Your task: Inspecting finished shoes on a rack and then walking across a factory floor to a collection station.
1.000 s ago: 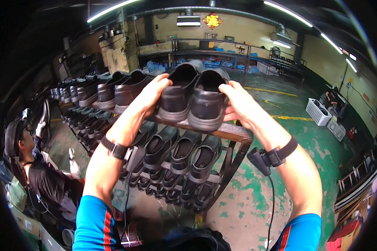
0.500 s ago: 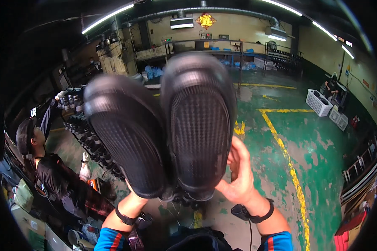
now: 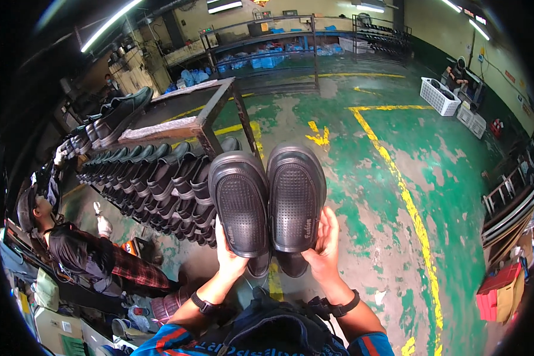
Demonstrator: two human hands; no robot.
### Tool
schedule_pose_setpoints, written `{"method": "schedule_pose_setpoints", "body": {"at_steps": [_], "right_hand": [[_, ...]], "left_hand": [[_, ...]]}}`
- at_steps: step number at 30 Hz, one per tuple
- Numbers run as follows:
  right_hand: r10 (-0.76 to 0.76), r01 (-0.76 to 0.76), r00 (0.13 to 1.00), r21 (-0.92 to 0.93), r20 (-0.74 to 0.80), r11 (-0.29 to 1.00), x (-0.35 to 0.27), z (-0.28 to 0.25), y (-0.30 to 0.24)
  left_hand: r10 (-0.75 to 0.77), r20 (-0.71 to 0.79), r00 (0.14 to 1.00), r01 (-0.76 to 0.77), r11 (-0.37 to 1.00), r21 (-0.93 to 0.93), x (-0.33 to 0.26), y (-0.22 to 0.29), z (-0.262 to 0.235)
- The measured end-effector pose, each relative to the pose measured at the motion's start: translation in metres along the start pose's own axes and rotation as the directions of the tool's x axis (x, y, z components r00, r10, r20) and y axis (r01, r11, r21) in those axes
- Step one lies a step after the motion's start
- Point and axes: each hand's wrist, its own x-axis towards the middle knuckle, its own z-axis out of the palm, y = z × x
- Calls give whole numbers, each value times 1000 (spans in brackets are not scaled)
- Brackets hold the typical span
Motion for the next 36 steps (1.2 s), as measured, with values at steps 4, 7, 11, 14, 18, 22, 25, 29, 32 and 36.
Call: {"method": "schedule_pose_setpoints", "body": {"at_steps": [4, 7, 11, 14, 18, 22, 25, 29, 32, 36], "right_hand": [[45, -46, 999, -12, -23, 999, -10, -13, 6], [91, -92, 996, -9, -21, 996, -17, -16, 8], [125, -125, 991, -5, -56, 992, -23, -18, 14], [163, -162, 986, 11, -41, 987, -25, -14, 19], [213, -213, 977, 30, -15, 977, -24, -10, 21], [231, -233, 972, 25, 44, 972, -26, -10, 23], [220, -220, 974, -10, 60, 975, -27, -10, 24], [232, -238, 970, 85, 76, 967, -31, -15, 25], [290, -291, 956, 40, 46, 956, -33, -14, 17], [370, -370, 929, 30, 20, 929, -39, -20, 13]], "left_hand": [[-33, -15, 999, 33, 999, -39, -11, -11, 8], [-48, -24, 999, 47, 996, -72, -20, -18, 9], [-58, -55, 997, 53, 996, -76, -30, -24, 5], [-70, -88, 994, 63, 995, -82, -37, -31, -3], [-157, -90, 983, 138, 973, -188, -40, -27, -5], [-219, -173, 960, 198, 972, -129, -43, -18, -1], [-63, -164, 984, 70, 997, 39, -44, -15, 0], [-135, -131, 982, 145, 987, 71, -50, -17, -1], [-177, -119, 977, 192, 972, 133, -56, -17, 0], [-298, -107, 949, 306, 950, 65, -63, -19, 2]]}}
